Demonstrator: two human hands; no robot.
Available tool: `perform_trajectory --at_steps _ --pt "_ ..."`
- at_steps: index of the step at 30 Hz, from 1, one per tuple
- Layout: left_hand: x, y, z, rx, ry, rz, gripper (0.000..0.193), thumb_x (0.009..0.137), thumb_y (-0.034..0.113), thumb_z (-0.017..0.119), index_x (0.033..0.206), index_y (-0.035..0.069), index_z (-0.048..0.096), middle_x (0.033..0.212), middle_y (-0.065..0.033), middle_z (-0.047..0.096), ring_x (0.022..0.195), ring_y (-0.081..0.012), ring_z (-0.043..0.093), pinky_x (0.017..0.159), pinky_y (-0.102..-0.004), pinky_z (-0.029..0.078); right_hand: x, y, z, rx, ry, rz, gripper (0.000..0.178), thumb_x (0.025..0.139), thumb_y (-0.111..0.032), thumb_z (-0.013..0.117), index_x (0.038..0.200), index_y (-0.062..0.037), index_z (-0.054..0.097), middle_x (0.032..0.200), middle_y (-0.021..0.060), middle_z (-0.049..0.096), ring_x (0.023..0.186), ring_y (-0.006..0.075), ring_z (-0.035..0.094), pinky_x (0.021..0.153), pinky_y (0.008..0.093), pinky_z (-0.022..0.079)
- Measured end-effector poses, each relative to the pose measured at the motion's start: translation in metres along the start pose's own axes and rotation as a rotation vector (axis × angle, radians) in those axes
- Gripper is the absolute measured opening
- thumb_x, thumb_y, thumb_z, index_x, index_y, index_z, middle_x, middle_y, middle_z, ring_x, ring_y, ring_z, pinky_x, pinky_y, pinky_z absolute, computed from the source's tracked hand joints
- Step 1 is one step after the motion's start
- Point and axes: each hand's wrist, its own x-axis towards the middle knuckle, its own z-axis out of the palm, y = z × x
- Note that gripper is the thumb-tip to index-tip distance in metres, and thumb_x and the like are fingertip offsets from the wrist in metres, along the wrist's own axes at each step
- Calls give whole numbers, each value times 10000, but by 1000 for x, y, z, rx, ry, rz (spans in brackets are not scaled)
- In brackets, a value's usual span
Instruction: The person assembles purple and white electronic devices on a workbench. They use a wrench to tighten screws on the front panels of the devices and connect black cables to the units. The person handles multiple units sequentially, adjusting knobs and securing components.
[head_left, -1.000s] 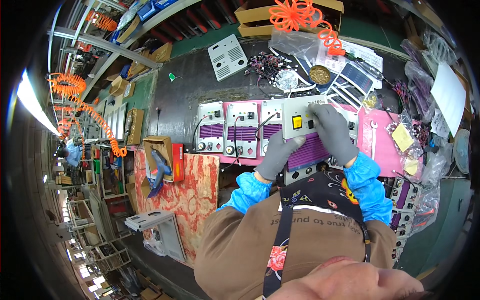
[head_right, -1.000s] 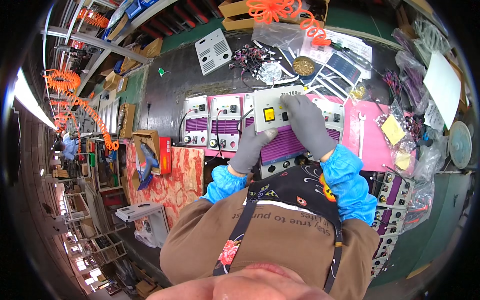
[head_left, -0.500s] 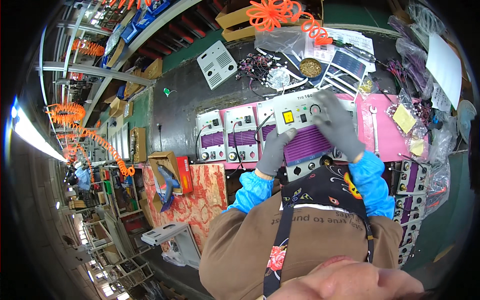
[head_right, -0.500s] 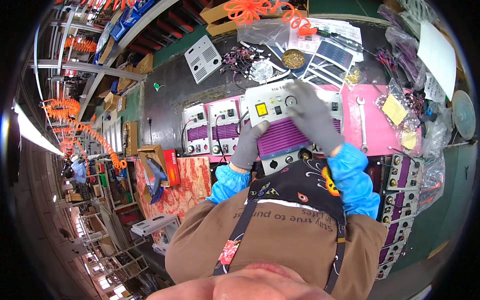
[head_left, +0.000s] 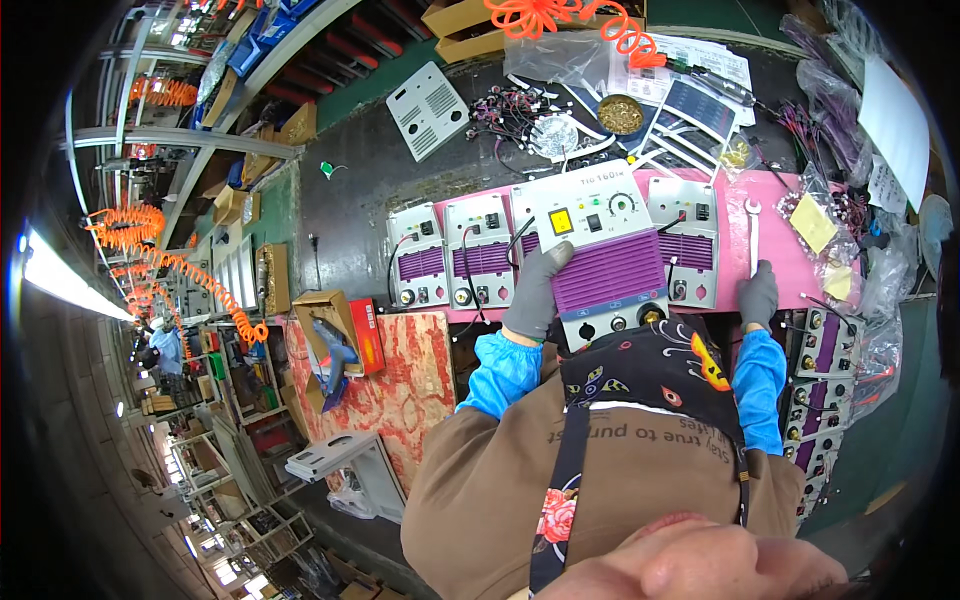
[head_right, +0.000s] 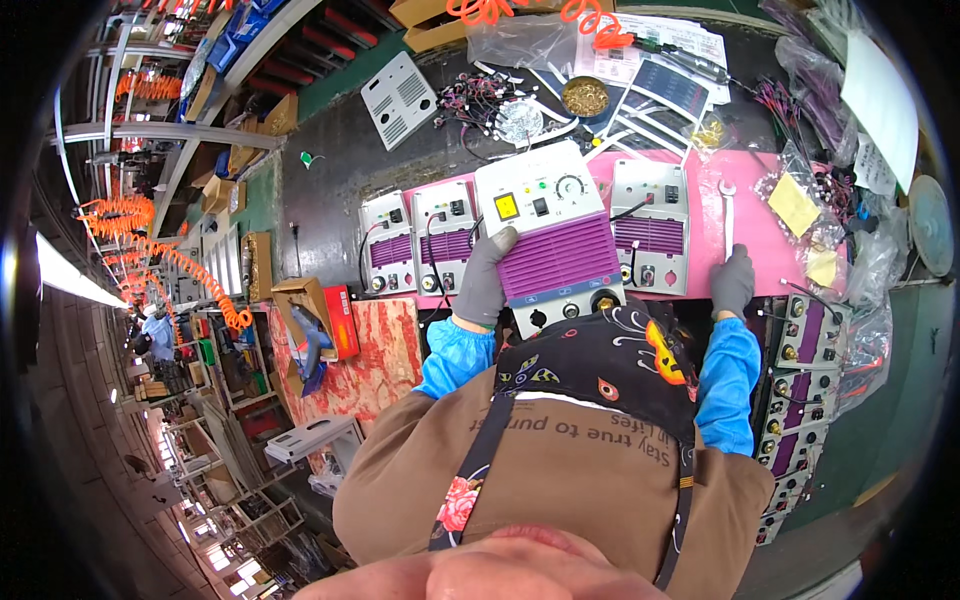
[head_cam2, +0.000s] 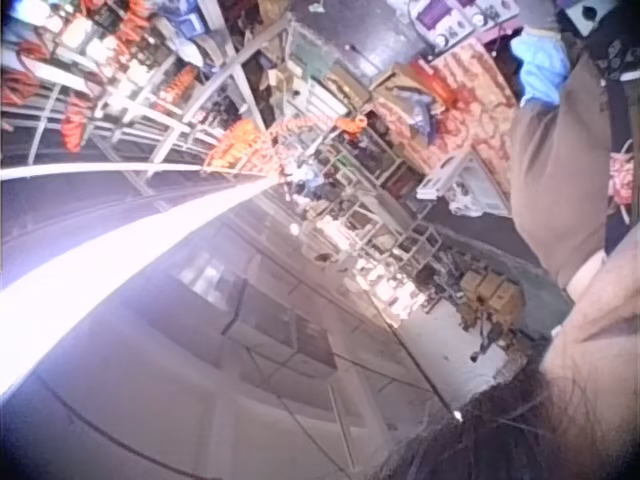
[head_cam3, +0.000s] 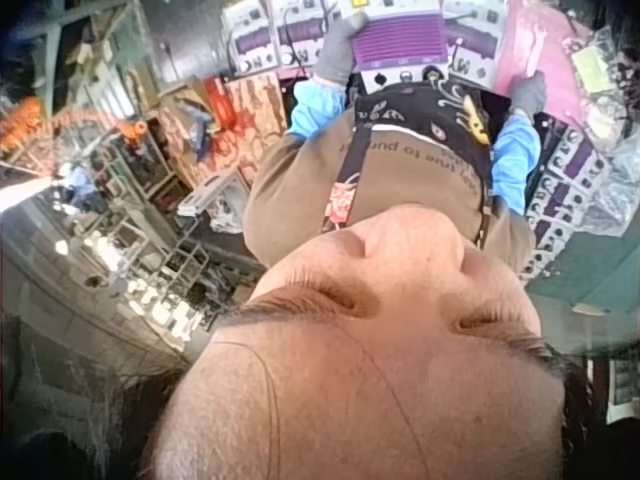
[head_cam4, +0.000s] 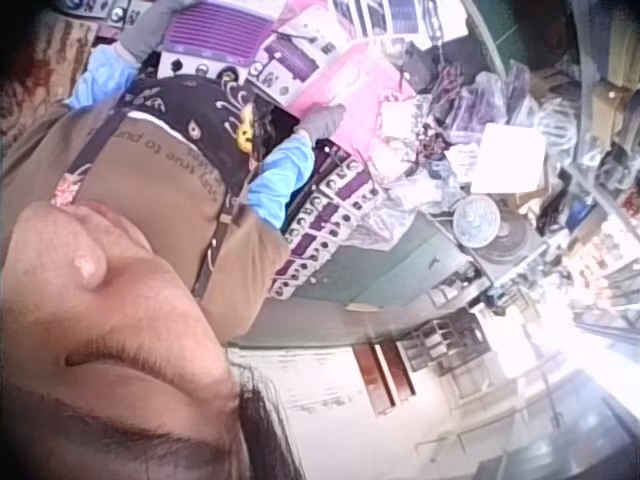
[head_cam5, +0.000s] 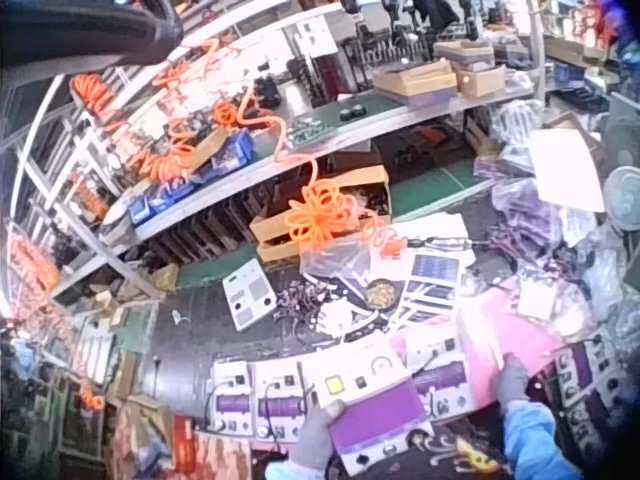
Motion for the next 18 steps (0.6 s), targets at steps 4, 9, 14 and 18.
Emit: perform_trajectory --at_steps 4,9,14,18 --pt "2 3 -2 -20 -2 -24 528 909 225 596 1358 -42 519 1262 -149 625 1120 -241 619 1005 -362 480 -2 5 -25 771 -219 69 293 879 -103 561 1168 -48 563 1035 188 631 835 271 647 734 396 535" --pt "0 4 2 -43 -53 -41 502 919 219 601 1331 -60 537 1245 -145 634 1081 -227 634 970 -349 500 -67 -98 -145 665 277 -732 271 957 -98 574 1223 -48 573 895 111 633 740 111 618 592 274 505" --pt "6 0 -3 3 -61 -52 471 934 235 613 1302 -55 570 1219 -139 651 1070 -200 628 958 -339 483 -83 -136 -173 546 25 -863 443 918 -114 642 1351 -182 579 788 66 628 672 211 622 603 342 499" --pt "3 8 1 70 -85 -8 446 938 225 613 1291 -46 582 1191 -118 663 1062 -186 625 961 -326 471 -85 -146 -180 420 209 -1020 478 883 -146 678 1343 -248 599 735 60 576 639 257 593 564 387 471"
